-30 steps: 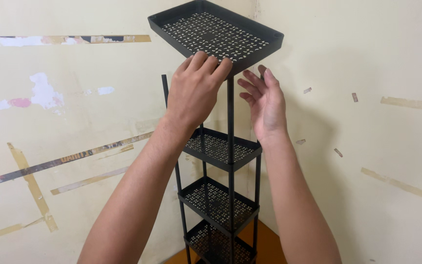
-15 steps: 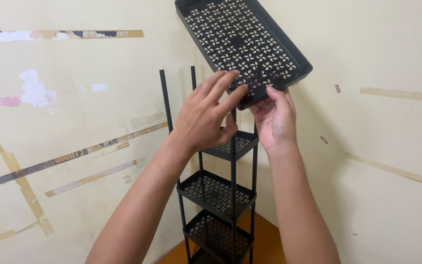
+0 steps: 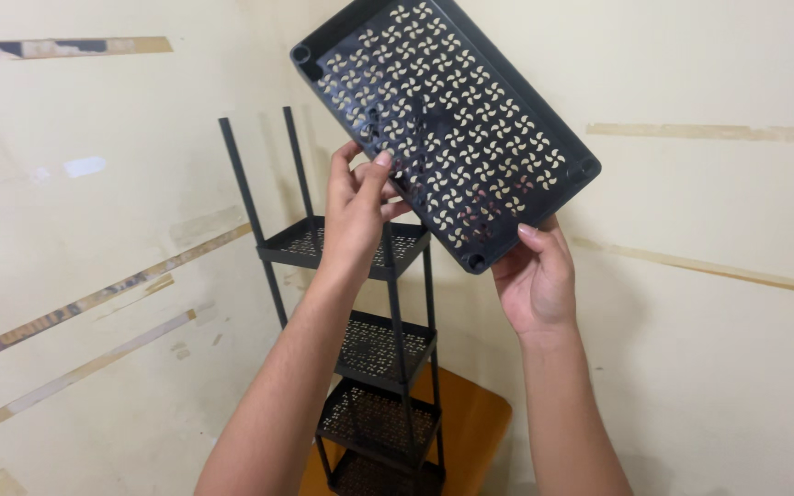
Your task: The person assembles a black metal corner shelf by hand, attaching the top frame and inserting perforated shelves into the vertical supports. The person removes the top frame, places a shelf on a nearby table, then reattaches the frame to the uprights.
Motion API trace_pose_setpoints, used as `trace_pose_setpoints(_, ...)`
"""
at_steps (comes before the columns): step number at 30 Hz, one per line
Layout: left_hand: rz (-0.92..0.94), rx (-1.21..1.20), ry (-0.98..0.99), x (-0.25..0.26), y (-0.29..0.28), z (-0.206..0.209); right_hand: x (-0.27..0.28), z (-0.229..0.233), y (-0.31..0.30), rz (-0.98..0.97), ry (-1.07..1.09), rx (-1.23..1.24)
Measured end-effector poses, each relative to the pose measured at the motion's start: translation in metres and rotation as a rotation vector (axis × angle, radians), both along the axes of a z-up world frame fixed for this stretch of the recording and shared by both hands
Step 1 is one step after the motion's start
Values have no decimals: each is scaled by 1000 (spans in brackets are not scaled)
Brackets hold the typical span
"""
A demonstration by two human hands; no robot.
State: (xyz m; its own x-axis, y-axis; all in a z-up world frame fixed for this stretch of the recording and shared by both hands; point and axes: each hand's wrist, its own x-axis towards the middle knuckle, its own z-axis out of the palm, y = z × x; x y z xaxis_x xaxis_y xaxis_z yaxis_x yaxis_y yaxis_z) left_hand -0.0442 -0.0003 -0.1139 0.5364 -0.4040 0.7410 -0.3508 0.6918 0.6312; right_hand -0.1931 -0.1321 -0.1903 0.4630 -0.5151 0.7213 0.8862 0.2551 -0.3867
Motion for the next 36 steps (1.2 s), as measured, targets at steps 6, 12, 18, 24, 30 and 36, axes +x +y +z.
trace_pose_setpoints(6,-182,33,153,-13,-28,-24,-32,-31,-25,-39,17,29)
trace_pose_setpoints(12,-302,5,227,-22,-63,-57,-54,-69,-65,-67,50,71)
trace_pose_setpoints(18,-368,8,353,-28,-101,-98,-74,-110,-107,-85,169,199)
trace_pose_setpoints(24,-376,62,459,-27,-143,-148,-75,-149,-151,-84,251,232)
trace_pose_setpoints(30,-368,115,499,-18,-171,-196,-72,-189,-182,-45,302,273)
trace_pose_setpoints(36,-365,137,593,-7,-203,-234,-66,-217,-206,-64,352,310)
